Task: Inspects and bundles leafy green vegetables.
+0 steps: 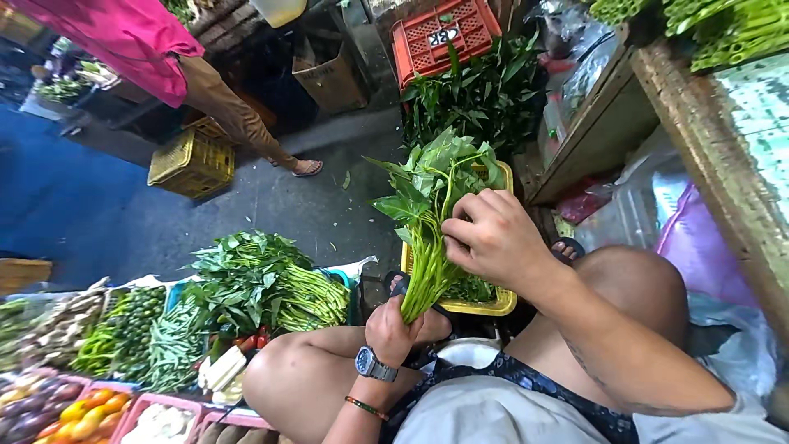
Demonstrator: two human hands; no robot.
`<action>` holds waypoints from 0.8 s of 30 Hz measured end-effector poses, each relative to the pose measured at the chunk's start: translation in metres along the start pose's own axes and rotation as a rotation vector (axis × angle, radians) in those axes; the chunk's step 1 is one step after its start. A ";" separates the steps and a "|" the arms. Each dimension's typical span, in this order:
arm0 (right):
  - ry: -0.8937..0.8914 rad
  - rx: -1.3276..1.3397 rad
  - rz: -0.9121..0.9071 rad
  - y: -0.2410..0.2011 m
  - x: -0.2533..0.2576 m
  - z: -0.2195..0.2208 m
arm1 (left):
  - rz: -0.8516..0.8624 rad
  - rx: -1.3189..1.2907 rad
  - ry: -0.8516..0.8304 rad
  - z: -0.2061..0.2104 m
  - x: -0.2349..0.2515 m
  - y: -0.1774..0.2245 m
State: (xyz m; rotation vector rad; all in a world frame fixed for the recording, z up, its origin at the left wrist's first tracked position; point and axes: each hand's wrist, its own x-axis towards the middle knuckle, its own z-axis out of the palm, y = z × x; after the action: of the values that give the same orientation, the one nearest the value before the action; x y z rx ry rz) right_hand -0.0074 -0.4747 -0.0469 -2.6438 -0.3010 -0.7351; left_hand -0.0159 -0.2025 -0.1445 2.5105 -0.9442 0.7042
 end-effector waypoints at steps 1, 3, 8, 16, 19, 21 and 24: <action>0.003 0.001 0.049 -0.005 0.000 0.004 | 0.002 0.002 -0.007 0.000 0.000 0.000; -0.009 0.009 0.149 -0.013 -0.002 0.009 | 0.011 0.001 -0.023 -0.001 -0.001 0.000; -0.085 0.130 0.270 -0.018 -0.002 0.008 | 0.014 0.018 -0.057 0.000 -0.001 0.000; -0.060 0.970 0.811 -0.020 0.004 0.000 | -0.001 0.019 -0.065 -0.001 0.016 0.010; 0.011 1.226 1.014 -0.026 0.004 -0.014 | 0.011 0.011 -0.035 -0.002 0.026 0.014; 0.094 1.403 1.214 -0.033 0.005 -0.025 | 0.023 0.015 -0.030 -0.004 0.032 0.015; 0.190 1.624 1.423 -0.038 0.009 -0.037 | 0.021 0.021 -0.047 -0.010 0.040 0.016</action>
State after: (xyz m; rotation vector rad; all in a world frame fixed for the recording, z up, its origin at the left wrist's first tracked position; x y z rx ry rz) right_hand -0.0280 -0.4543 -0.0008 -0.7448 0.7047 -0.0304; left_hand -0.0040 -0.2295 -0.1115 2.5490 -0.9854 0.6670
